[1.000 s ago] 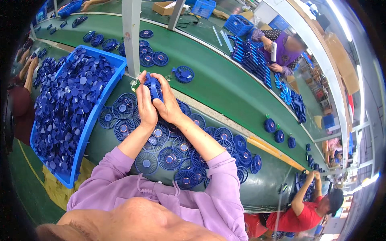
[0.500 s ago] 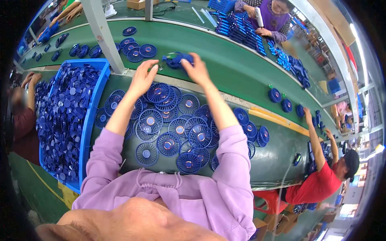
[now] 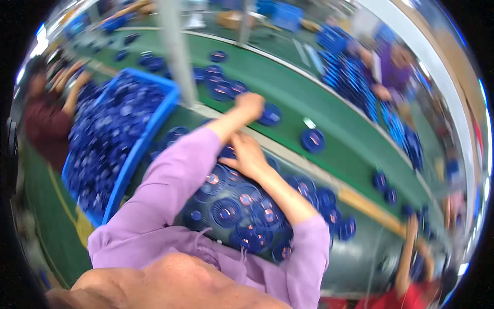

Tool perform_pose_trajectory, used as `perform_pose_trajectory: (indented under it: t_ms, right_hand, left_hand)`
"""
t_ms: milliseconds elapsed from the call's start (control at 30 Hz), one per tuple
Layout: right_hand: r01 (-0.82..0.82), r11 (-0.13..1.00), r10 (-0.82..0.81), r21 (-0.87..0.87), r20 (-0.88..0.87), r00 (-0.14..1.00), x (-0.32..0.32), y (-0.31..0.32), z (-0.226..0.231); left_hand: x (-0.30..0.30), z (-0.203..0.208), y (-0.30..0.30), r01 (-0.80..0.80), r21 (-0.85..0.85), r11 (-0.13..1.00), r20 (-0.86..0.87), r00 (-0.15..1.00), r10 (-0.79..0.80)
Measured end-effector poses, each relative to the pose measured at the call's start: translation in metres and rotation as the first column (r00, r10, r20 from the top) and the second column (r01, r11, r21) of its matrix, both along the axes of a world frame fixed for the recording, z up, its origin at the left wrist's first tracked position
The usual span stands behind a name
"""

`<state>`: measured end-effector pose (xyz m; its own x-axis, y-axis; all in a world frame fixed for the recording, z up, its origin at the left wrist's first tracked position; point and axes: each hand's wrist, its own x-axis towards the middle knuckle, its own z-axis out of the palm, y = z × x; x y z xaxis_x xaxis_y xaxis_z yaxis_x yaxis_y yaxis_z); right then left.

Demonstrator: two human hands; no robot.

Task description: The person assembles small electric fans by picking up fan bodies and grilles, pressing the components together by hand, and placing the assembled units onto the conveyor belt.

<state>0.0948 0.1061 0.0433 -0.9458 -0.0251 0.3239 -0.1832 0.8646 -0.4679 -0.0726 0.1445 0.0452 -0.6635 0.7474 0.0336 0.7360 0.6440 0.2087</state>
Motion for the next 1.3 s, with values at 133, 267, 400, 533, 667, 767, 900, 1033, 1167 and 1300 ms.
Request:
perform_pose_trajectory:
  t_ms: [133, 267, 400, 533, 667, 767, 900, 1033, 1167, 1300]
  right_hand:
    - [-0.057, 0.997, 0.058, -0.046, 0.024, 0.998, 0.01, -0.008, 0.004]
    - [0.05, 0.988, -0.045, -0.145, 0.033, 0.998, 0.039, -0.012, 0.031]
    - [0.049, 0.953, -0.102, -0.298, -0.167, 0.981, 0.052, -0.005, 0.06]
    - [0.139, 0.988, -0.156, -0.073, -0.397, 0.905, 0.039, -0.012, 0.074]
    - [0.186, 0.979, -0.136, 0.088, -0.403, 0.905, 0.029, -0.03, 0.074]
    - [0.158, 0.977, -0.099, 0.145, -0.348, 0.932, 0.027, -0.041, 0.063]
    - [0.075, 0.968, 0.008, 0.238, -0.33, 0.944, 0.031, -0.059, 0.059]
    - [0.037, 0.977, 0.025, 0.209, -0.288, 0.957, 0.036, -0.069, 0.056]
    - [-0.111, 0.926, 0.001, -0.36, -0.292, 0.956, 0.028, -0.069, 0.026]
    - [-0.074, 0.722, -0.049, -0.688, -0.158, 0.986, 0.02, -0.057, 0.002]
  left_hand:
    - [0.016, -0.019, -0.017, 0.116, 0.154, 0.981, -0.13, 0.987, -0.096]
    - [0.017, -0.027, -0.037, 0.13, 0.554, 0.822, -0.155, 0.987, -0.051]
    - [0.023, 0.0, -0.076, 0.074, 0.78, 0.621, 0.023, 0.989, -0.146]
    - [0.038, 0.003, -0.11, -0.088, 0.972, 0.218, 0.146, 0.954, -0.263]
    - [0.054, -0.001, -0.135, -0.554, 0.807, 0.205, 0.538, 0.545, -0.643]
    - [0.081, 0.007, -0.161, -0.785, 0.604, 0.142, 0.441, 0.18, -0.879]
    - [0.099, 0.009, -0.186, -0.824, 0.498, 0.271, 0.418, -0.046, -0.907]
    - [0.111, 0.008, -0.196, -0.814, 0.541, 0.212, 0.468, 0.082, -0.88]
    - [0.149, 0.022, -0.192, -0.514, 0.855, -0.066, 0.435, 0.782, -0.446]
    - [0.157, 0.029, -0.2, -0.114, 0.993, -0.01, 0.113, 0.992, -0.049]
